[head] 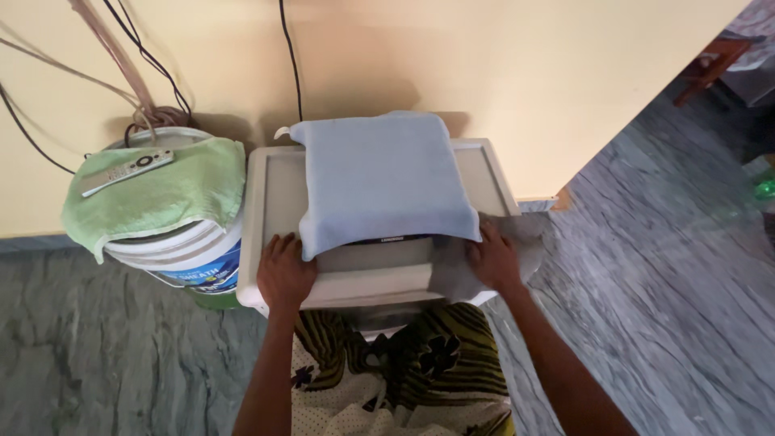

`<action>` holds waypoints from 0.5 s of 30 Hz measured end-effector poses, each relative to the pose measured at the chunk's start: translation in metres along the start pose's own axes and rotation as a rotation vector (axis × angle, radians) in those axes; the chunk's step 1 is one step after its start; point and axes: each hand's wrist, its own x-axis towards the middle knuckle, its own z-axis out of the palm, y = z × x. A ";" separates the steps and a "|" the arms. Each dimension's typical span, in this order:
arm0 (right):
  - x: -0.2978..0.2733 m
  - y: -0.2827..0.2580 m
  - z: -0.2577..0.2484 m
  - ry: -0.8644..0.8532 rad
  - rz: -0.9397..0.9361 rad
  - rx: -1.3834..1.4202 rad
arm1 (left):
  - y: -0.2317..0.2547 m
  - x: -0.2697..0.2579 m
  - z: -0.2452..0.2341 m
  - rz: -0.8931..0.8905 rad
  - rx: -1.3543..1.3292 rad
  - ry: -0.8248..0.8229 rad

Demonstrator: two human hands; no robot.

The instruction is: The person wipes the top and front surfaces of a plastic drawer unit using a cloth, moving a blue cushion and a small white object aside to reach the entire top surface.

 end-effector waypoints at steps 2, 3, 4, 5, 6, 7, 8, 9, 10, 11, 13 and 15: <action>0.023 0.027 0.013 -0.071 -0.070 -0.126 | 0.003 -0.001 -0.003 -0.019 -0.008 0.000; 0.040 0.038 0.020 -0.126 -0.091 -0.234 | 0.004 0.001 -0.003 -0.025 -0.013 0.002; 0.051 0.046 0.029 -0.181 -0.113 -0.343 | 0.004 0.003 -0.004 -0.015 0.002 -0.006; 0.060 0.051 0.036 -0.131 -0.145 -0.317 | 0.004 0.003 -0.006 -0.007 0.017 -0.010; 0.068 0.055 0.042 -0.080 -0.178 -0.291 | 0.004 0.003 -0.007 0.001 0.031 -0.015; 0.078 0.057 0.047 -0.028 -0.212 -0.263 | 0.006 0.001 -0.007 -0.007 0.015 -0.001; 0.092 0.056 0.053 -0.034 -0.161 -0.273 | 0.007 -0.001 -0.007 -0.015 -0.001 0.014; 0.110 0.052 0.059 -0.041 -0.111 -0.283 | 0.007 -0.001 -0.007 -0.025 -0.017 0.028; 0.126 0.048 0.063 -0.048 -0.060 -0.293 | 0.006 -0.001 -0.008 -0.024 -0.012 0.027; 0.136 0.047 0.065 -0.019 -0.079 -0.298 | 0.007 0.000 -0.008 -0.020 -0.006 0.025; 0.154 0.048 0.068 0.038 -0.112 -0.310 | 0.007 0.003 -0.010 -0.020 0.004 0.007; 0.174 0.048 0.070 0.094 -0.127 -0.319 | 0.006 0.005 -0.010 -0.027 0.016 -0.025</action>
